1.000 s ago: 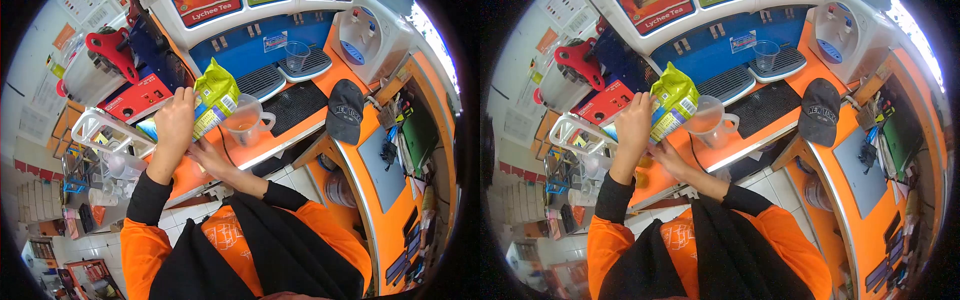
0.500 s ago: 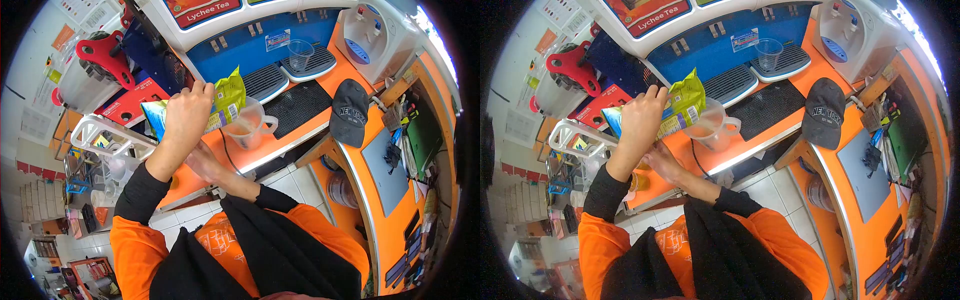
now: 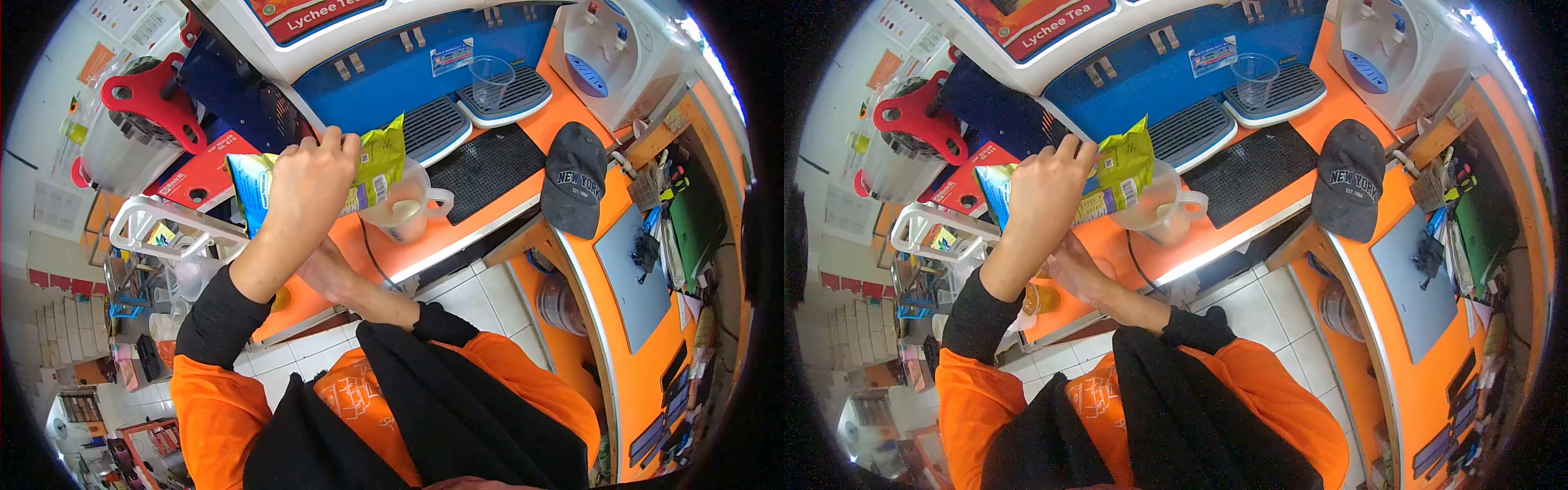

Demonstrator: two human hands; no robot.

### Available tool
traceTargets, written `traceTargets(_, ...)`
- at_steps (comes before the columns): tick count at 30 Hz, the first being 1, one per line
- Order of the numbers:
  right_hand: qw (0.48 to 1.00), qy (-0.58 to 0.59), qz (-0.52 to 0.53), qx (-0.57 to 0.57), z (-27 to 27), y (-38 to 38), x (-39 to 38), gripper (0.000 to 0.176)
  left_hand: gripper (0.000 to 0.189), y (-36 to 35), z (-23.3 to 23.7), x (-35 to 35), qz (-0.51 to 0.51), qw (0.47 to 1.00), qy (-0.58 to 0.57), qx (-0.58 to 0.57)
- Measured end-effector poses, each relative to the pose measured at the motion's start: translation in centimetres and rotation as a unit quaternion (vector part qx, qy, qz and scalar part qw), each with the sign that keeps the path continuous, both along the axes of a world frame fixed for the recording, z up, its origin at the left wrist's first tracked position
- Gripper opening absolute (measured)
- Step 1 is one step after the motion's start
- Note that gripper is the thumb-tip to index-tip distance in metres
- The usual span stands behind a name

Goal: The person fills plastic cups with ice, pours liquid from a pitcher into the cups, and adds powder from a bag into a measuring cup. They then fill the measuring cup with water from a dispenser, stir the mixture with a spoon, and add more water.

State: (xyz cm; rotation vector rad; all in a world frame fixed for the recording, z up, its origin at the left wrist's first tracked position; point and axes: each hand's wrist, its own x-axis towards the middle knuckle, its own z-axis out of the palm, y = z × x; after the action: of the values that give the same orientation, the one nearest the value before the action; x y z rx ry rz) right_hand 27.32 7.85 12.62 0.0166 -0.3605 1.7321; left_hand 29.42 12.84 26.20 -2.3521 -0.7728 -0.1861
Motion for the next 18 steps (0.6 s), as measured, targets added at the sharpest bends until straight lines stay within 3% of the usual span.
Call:
traceTargets(11, 1.0, -0.012, 0.004, -0.007, 0.4, 0.0, 1.1, 0.053, 0.013, 0.0, 0.7, 1.4, 0.009, 0.999, 0.044, -0.001)
traceTargets(18, 0.999, -0.036, -0.005, -0.016, 1.3, -0.4, 1.6, 0.055, 0.012, 0.4, 0.3, 0.8, 0.0, 1.0, 0.014, -0.016)
